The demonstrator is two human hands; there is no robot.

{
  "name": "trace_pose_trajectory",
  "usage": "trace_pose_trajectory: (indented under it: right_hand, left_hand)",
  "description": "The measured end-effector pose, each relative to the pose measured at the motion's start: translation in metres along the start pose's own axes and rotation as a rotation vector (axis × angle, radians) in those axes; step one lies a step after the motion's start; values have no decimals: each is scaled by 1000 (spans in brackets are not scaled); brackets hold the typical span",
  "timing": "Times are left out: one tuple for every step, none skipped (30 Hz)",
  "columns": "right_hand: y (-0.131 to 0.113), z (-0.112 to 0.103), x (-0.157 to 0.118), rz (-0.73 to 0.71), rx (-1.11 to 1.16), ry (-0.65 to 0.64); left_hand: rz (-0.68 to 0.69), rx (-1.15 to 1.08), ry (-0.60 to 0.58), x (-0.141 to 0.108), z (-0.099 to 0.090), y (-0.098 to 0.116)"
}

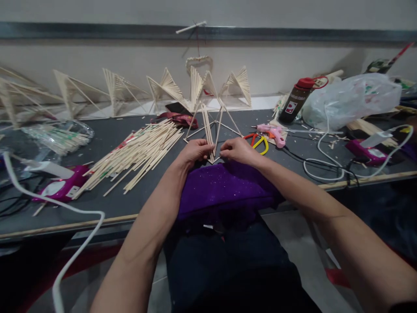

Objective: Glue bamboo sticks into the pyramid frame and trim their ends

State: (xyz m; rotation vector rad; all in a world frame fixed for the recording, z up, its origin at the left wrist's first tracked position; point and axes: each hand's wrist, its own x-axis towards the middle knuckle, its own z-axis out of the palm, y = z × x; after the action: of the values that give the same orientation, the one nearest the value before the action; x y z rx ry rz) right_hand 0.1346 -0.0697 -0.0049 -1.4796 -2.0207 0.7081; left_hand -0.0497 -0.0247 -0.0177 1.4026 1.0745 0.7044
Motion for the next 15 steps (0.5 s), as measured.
trace_pose_trajectory:
  right_hand:
    - [1, 4, 5, 10, 10, -21]
    - [2, 7, 8, 21, 12, -39]
    - [3, 10, 11, 34, 6, -49]
    - [3, 12, 13, 45, -6, -52]
    - [3, 13, 14, 52, -21, -51]
    - [3, 14, 15, 58, -35, -48]
    - [2, 15, 15, 62, -48, -45]
    - [2, 16, 15, 63, -60, -42]
    - [2, 17, 16, 61, -68, -39]
    - [2, 17, 16, 59, -74, -35]
    - [3, 18, 16, 55, -79, -32]
    - [3, 18, 16, 50, -84, -28]
    - [4, 19, 17, 42, -90, -25]
    - [5, 19, 17, 35, -96, -23]
    - [5, 20, 18, 29, -104, -23]
  left_hand:
    - [-1, -4, 0, 0, 0, 0]
    - [0, -7, 2, 0, 0, 0]
    - [1, -9, 2, 0, 0, 0]
    - [3, -7, 3, 0, 0, 0]
    - [7, -3, 4, 0, 0, 0]
    - [11, 2, 7, 0, 0, 0]
    - [16, 5, 9, 0, 0, 0]
    - [18, 5, 12, -1, 0, 1]
    - [16, 4, 13, -1, 0, 1]
    - [15, 2, 13, -1, 0, 1]
    - [15, 1, 11, -1, 0, 1]
    - [17, 2, 7, -1, 0, 1]
    - [19, 5, 3, -1, 0, 1]
    - [20, 8, 3, -1, -1, 1]
    - [20, 11, 4, 0, -1, 0]
